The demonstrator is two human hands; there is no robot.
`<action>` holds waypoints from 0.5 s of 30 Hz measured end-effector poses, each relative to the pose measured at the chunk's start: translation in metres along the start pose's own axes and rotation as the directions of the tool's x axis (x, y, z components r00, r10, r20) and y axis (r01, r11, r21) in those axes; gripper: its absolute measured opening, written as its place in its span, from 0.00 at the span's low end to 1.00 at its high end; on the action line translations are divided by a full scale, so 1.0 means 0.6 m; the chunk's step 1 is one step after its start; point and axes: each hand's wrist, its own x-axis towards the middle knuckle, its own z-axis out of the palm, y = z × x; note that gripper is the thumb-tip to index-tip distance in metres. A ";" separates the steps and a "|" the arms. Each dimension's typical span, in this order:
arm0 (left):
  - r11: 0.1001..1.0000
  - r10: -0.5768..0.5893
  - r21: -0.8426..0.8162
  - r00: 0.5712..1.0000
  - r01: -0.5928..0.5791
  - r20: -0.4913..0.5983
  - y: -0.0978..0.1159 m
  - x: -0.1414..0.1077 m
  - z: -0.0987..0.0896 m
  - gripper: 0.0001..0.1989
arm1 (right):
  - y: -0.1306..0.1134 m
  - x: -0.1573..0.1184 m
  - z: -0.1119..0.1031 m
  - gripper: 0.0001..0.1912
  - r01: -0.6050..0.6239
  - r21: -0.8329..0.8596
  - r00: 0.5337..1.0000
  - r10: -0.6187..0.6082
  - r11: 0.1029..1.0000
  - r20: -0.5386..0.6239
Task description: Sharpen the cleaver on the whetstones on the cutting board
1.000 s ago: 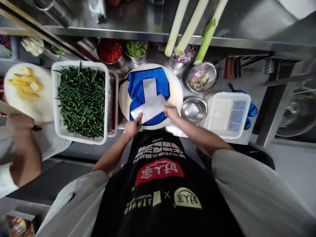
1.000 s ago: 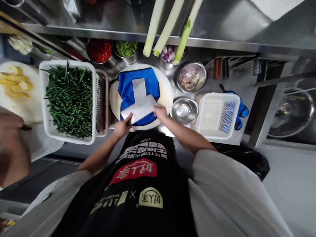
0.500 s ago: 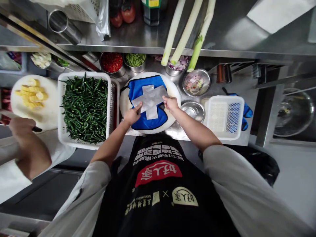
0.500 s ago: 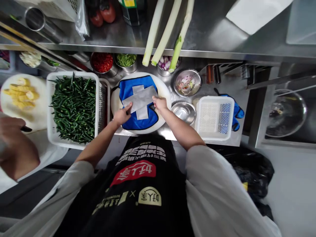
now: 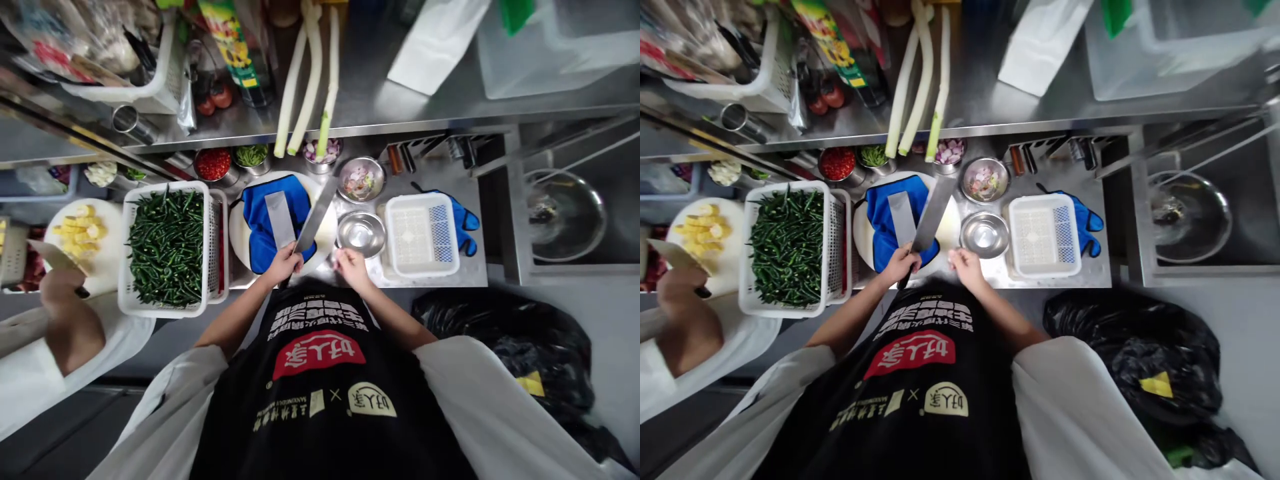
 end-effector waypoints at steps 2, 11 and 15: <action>0.965 0.010 -0.262 0.994 0.020 0.112 0.015 0.006 0.031 0.12 | 0.015 -0.038 -0.018 0.31 0.051 -0.143 0.995 -0.038 0.988 0.095; 0.698 -0.023 -0.690 0.969 0.193 0.248 0.073 0.034 0.223 0.19 | 0.058 -0.142 -0.150 0.22 0.035 -0.526 0.997 0.008 0.850 0.078; 0.626 0.024 -0.763 0.974 0.162 0.227 0.110 0.040 0.305 0.21 | 0.064 -0.152 -0.202 0.25 -0.045 -0.533 0.999 0.032 0.845 -0.034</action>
